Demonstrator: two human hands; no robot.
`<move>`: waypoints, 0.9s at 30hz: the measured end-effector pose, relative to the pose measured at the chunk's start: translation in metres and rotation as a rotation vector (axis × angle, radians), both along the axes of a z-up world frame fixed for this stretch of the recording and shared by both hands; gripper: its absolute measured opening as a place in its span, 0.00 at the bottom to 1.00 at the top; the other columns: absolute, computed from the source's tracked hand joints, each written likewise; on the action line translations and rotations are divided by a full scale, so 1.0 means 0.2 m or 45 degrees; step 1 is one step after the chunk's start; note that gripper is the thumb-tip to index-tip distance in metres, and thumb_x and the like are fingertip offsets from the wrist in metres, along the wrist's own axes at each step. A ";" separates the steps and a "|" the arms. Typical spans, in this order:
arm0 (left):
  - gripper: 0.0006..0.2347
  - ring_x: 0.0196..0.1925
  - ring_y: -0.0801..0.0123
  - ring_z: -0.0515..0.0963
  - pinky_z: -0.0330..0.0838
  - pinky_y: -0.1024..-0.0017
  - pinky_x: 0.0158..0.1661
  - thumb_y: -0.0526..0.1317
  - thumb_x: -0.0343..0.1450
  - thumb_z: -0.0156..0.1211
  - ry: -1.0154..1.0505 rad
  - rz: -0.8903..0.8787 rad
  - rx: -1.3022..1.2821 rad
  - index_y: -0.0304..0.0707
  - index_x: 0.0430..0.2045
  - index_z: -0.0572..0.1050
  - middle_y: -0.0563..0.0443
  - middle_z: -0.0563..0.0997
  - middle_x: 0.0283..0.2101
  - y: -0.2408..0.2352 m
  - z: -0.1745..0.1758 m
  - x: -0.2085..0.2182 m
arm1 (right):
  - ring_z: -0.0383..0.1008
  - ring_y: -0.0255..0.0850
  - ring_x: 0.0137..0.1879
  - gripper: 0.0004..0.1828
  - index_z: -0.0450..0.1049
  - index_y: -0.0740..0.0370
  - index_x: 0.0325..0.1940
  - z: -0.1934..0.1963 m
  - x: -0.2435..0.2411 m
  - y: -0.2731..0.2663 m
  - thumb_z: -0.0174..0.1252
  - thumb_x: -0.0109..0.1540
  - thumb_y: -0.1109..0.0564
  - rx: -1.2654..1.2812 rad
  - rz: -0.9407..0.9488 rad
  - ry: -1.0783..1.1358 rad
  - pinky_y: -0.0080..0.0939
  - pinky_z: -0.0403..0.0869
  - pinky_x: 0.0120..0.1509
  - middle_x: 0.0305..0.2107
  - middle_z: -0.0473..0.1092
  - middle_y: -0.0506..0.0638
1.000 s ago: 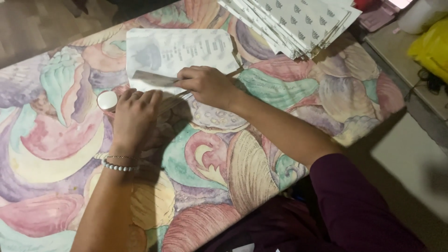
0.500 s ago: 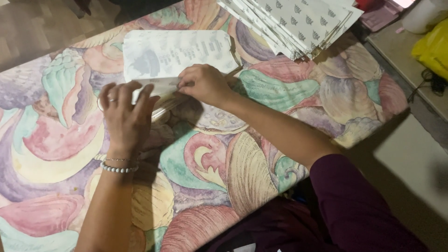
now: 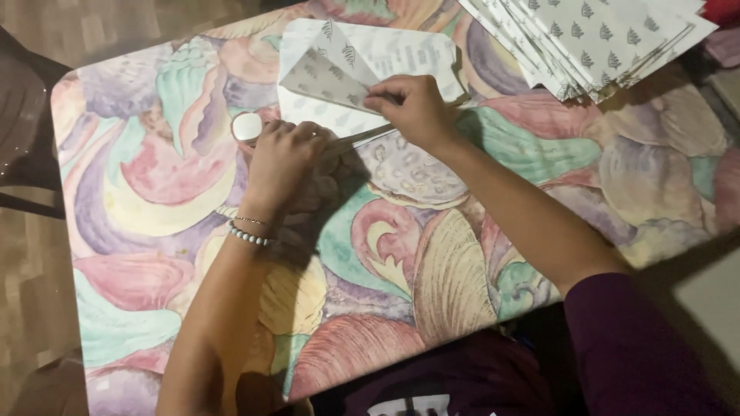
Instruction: Folding printed paper sheets into triangular sleeves and stacking them on a table.
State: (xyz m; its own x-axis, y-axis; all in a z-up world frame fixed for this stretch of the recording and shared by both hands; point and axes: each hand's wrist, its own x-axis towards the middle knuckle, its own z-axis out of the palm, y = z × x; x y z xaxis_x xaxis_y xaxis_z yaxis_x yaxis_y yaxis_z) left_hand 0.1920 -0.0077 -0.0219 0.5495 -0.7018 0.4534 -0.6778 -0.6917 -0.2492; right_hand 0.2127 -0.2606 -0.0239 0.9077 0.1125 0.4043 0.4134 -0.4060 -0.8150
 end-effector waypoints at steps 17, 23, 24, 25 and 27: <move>0.05 0.23 0.71 0.80 0.72 0.71 0.21 0.37 0.57 0.79 0.754 0.399 -0.587 0.51 0.17 0.86 0.61 0.84 0.22 -0.09 0.13 0.20 | 0.81 0.41 0.42 0.15 0.83 0.63 0.44 0.07 -0.08 0.01 0.71 0.61 0.50 -0.406 0.162 -0.141 0.39 0.80 0.49 0.39 0.81 0.52; 0.17 0.44 0.41 0.83 0.76 0.48 0.43 0.42 0.59 0.81 0.671 0.441 -0.752 0.43 0.40 0.85 0.45 0.85 0.39 -0.07 0.10 0.20 | 0.81 0.53 0.44 0.06 0.82 0.59 0.44 -0.09 0.02 -0.03 0.67 0.62 0.59 -0.504 0.139 -0.496 0.47 0.80 0.47 0.37 0.80 0.53; 0.17 0.44 0.41 0.83 0.76 0.48 0.43 0.42 0.59 0.81 0.677 0.421 -0.753 0.43 0.40 0.85 0.45 0.85 0.39 -0.10 0.16 0.10 | 0.81 0.53 0.44 0.06 0.82 0.59 0.44 -0.06 -0.03 -0.02 0.67 0.62 0.59 -0.514 0.121 -0.492 0.47 0.80 0.47 0.37 0.80 0.53; 0.25 0.47 0.38 0.81 0.73 0.46 0.46 0.41 0.59 0.82 0.426 0.465 -0.747 0.34 0.48 0.79 0.38 0.82 0.44 -0.14 0.22 0.01 | 0.80 0.57 0.47 0.13 0.78 0.60 0.52 -0.02 -0.06 -0.01 0.66 0.63 0.61 -0.427 0.090 -0.470 0.53 0.79 0.49 0.41 0.79 0.58; 0.33 0.50 0.35 0.78 0.69 0.44 0.50 0.40 0.59 0.84 0.172 0.490 -0.749 0.25 0.56 0.73 0.31 0.79 0.50 -0.18 0.25 -0.08 | 0.79 0.62 0.49 0.20 0.75 0.61 0.60 0.02 -0.07 -0.02 0.64 0.63 0.63 -0.350 0.046 -0.454 0.60 0.79 0.50 0.46 0.78 0.63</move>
State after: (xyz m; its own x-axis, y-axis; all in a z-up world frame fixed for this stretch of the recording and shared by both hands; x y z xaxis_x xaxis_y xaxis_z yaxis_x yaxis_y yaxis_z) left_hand 0.1764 -0.0438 0.0275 0.7870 -0.1071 0.6076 -0.3574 -0.8819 0.3075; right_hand 0.1988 -0.2641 -0.0208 0.7105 0.2888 0.6418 0.6668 -0.5677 -0.4827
